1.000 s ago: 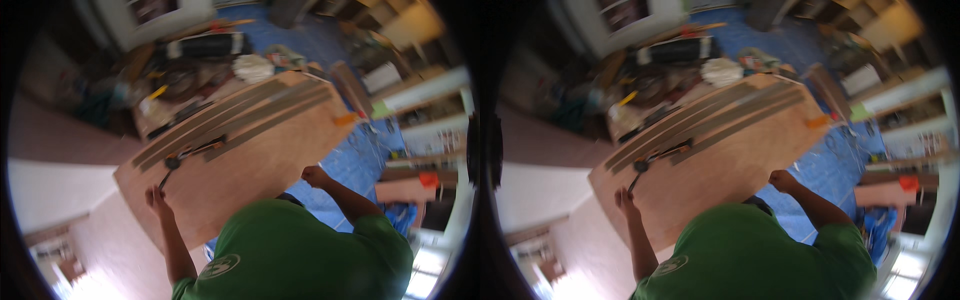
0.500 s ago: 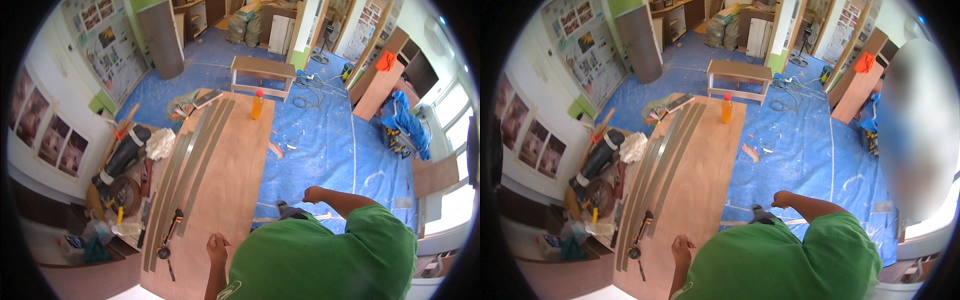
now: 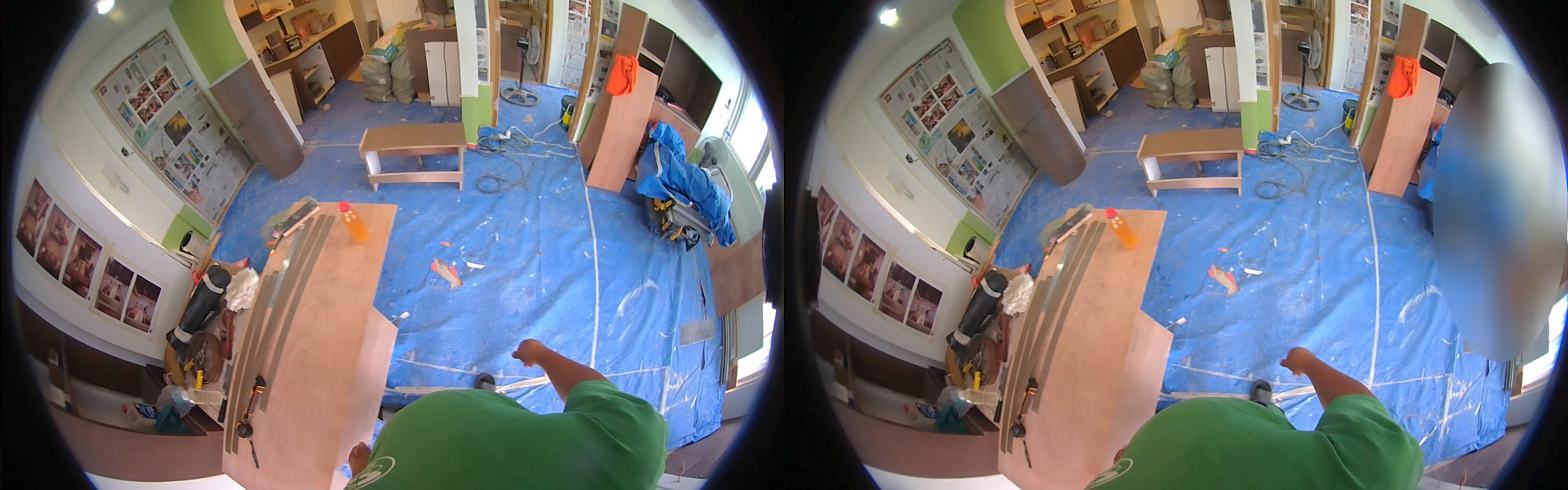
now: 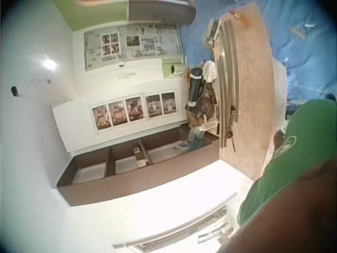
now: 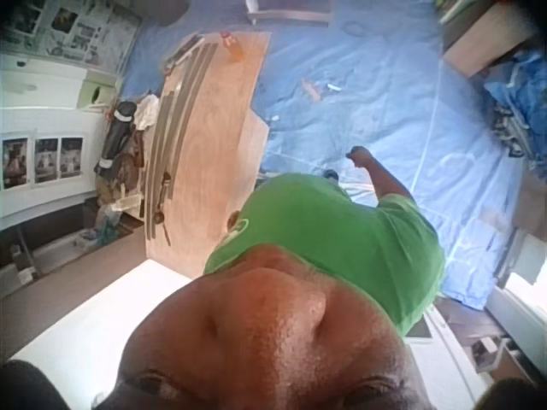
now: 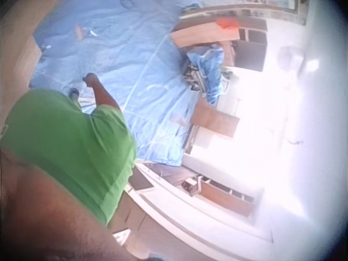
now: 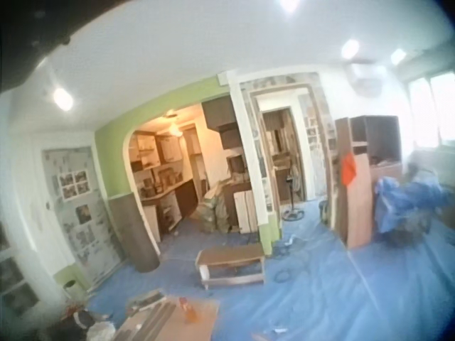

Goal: The person applies glue to a wooden board, places a metal strip on it, and uses a utility knife to trim the edge of a white panel. The person handles a wooden board, metal strip, and white panel during the process.

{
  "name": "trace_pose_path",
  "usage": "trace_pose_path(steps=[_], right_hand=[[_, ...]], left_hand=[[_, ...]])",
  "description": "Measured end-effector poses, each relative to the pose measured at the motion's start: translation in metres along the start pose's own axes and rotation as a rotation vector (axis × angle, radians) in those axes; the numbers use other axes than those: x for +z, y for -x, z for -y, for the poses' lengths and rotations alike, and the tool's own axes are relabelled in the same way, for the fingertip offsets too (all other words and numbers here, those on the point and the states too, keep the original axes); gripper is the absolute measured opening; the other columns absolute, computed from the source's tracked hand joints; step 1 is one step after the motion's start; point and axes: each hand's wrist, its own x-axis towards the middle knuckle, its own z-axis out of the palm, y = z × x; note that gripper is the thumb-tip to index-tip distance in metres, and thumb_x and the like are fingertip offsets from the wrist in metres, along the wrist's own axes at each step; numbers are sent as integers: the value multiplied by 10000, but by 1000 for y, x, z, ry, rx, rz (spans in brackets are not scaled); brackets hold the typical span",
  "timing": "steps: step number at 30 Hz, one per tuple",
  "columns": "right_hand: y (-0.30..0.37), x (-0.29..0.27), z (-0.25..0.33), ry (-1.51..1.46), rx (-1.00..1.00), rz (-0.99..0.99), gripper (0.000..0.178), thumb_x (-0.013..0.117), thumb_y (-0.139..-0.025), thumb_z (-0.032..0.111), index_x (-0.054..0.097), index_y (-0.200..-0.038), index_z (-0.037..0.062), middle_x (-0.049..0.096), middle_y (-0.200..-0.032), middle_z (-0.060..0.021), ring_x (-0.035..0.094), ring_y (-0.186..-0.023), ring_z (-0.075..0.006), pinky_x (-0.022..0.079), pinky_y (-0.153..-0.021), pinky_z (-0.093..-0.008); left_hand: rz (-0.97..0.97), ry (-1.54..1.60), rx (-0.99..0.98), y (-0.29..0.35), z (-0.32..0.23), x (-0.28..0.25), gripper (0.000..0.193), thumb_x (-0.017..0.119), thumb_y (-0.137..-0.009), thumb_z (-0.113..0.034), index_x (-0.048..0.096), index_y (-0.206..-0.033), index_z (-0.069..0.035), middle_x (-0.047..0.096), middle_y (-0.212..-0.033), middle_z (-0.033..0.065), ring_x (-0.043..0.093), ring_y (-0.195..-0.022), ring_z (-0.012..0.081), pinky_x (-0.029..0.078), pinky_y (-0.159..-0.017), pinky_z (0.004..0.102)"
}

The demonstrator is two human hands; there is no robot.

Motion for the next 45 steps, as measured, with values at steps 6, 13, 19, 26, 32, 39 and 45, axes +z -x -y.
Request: trace_pose_path(steps=[6,13,19,26,32,39,45], right_hand=[[107,38,-182,-602,573,-227,395,712,-939,361,712,-828,-18,713,-672,-170,720,-566,-263,599,-552,-417],[143,126,-283,-667,737,-477,391,688,-834,353,704,-632,19,693,-616,-172,702,-551,-304,574,-570,-457],[193,153,-199,-979,724,-395,482,669,-935,454,728,-752,12,728,-689,-149,719,-601,-303,593,-613,-449],[228,200,-145,-1182,1031,-538,438,684,-922,445,744,-793,30,737,-719,-156,730,-635,-308,589,-616,-461],[256,216,-61,-1332,1158,-680,453,669,-920,450,764,-875,9,758,-781,-177,748,-729,-337,589,-711,-479],[252,265,15,-1513,1203,-548,411,699,-934,459,756,-964,52,746,-736,-131,735,-680,-285,596,-636,-433],[261,297,-1,-1728,1251,-619,460,712,-906,447,771,-1000,0,769,-812,-180,766,-748,-318,604,-725,-477]], left_hand=[[136,-353,-94,-9,-57,68,334,670,-999,-316,646,-805,-44,661,-718,67,651,-673,197,544,-651,388],[477,-537,247,-96,-228,199,354,659,-1009,-324,633,-797,-41,644,-704,70,638,-645,205,542,-626,389],[765,-688,446,-141,-338,313,371,649,-1017,-331,623,-790,-39,630,-692,73,627,-622,211,540,-605,390],[1033,-890,613,-190,-422,396,391,638,-1026,-340,611,-781,-36,613,-678,76,614,-594,219,538,-580,391],[1130,-1081,712,-242,-476,433,408,628,-1034,-347,600,-774,-33,599,-666,79,603,-571,226,536,-558,392],[1151,-1242,815,-258,-555,513,429,617,-1044,-355,588,-766,-30,582,-652,82,590,-544,233,533,-533,393],[1270,-869,683,-131,-587,648,479,584,-1067,-376,536,-736,-32,511,-631,77,566,-501,231,562,-506,387]])
